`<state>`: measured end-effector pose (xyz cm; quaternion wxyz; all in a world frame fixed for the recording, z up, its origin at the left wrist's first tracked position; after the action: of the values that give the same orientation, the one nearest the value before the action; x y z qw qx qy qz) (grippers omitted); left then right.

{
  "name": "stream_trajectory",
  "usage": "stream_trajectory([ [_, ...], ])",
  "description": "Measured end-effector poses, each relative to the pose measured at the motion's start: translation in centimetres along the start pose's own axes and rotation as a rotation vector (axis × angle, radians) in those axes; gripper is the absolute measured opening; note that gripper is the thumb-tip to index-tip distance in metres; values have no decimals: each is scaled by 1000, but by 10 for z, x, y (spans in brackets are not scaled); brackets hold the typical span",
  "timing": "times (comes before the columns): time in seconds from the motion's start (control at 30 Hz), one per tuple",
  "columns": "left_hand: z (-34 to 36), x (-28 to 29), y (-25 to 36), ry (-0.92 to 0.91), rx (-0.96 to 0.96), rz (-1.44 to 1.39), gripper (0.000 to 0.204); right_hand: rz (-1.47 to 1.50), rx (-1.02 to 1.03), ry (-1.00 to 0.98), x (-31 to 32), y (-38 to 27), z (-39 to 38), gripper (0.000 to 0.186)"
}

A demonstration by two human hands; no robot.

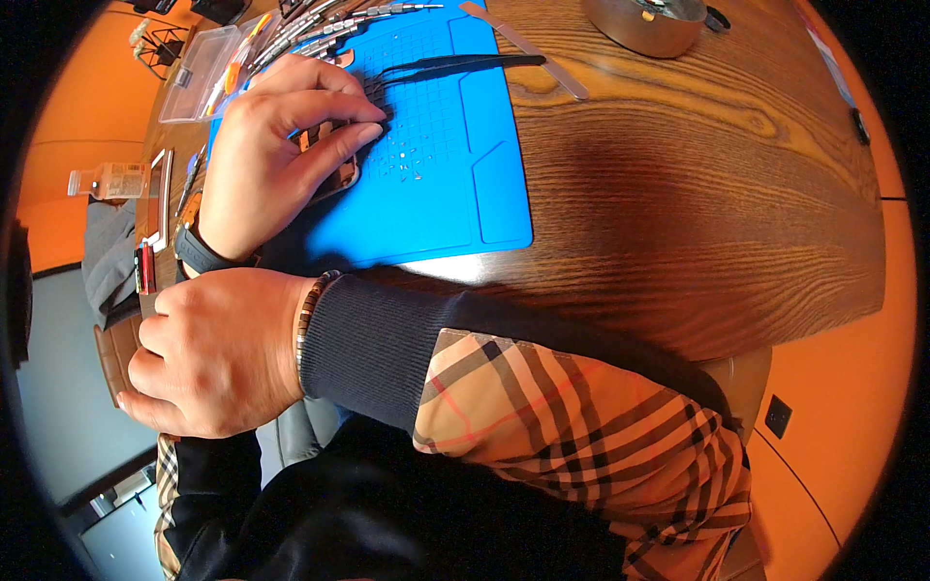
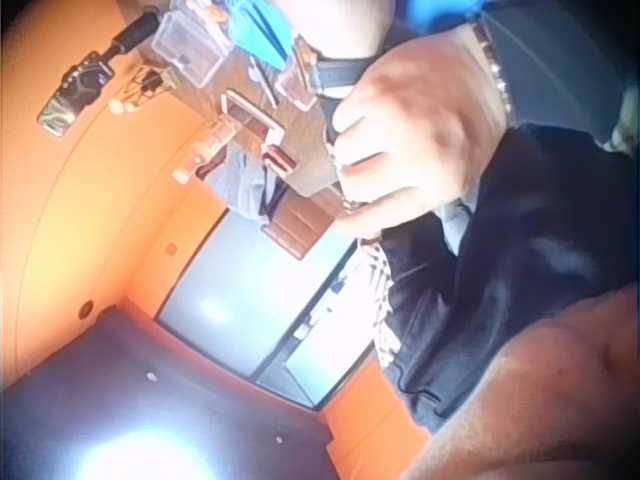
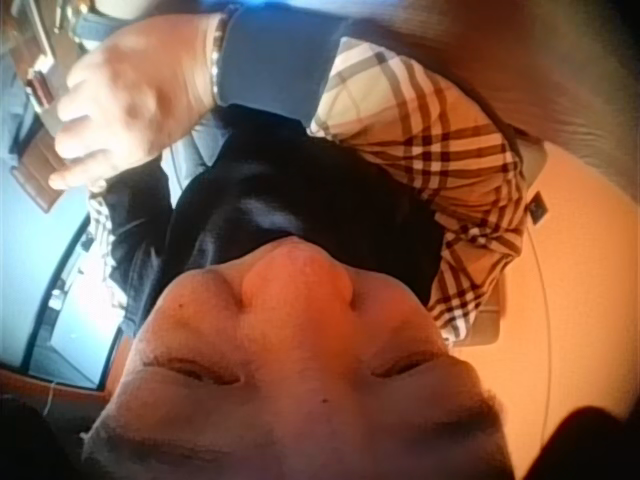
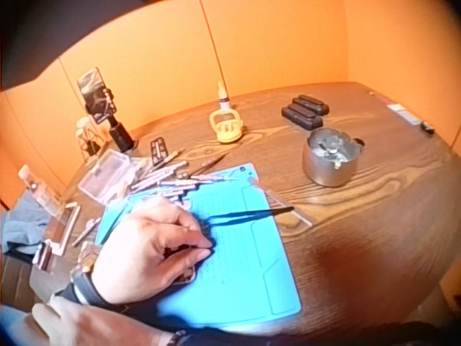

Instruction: The person disassembles a smartphone on a blue mat, using a screwdriver and tweezers to remove screws and separate the screen from the chassis. The person then reassembles the device by reconnecting the screen and securing it back into place.

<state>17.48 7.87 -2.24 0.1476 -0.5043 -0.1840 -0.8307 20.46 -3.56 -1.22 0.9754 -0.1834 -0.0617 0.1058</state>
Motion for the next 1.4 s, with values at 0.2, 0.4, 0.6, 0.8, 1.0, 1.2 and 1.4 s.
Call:
stream_trajectory([
  [0.2,-1,-1,-2,26,15,-19,11,-20,-11,-6,0,1,1,33],
  [0.4,0,0,-2,25,13,-29,10,-8,-33,-12,-1,1,1,31],
  [0.6,-3,7,-6,14,28,3,9,17,-42,15,0,4,4,31],
  [0.8,-20,26,-21,52,166,-57,13,38,-77,29,8,9,4,29],
  [1.0,-68,70,-54,165,246,-32,14,-114,-174,-28,24,27,18,48],
  [1.2,-124,96,-82,175,317,-60,20,-173,-397,-8,34,70,20,67],
  [1.4,-137,104,-71,25,173,-76,20,-133,-497,-101,45,77,34,65],
])
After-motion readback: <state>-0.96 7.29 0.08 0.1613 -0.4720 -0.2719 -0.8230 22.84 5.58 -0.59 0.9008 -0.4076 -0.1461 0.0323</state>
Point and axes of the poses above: each hand's wrist, its own z-axis towards the middle knuckle, its own x-axis out of the back of the hand, y = z × x, the point moved 5 cm from there along z, towards the middle knuckle, and after that the axes turned 15 degrees about -x, right-handed, at the moved point
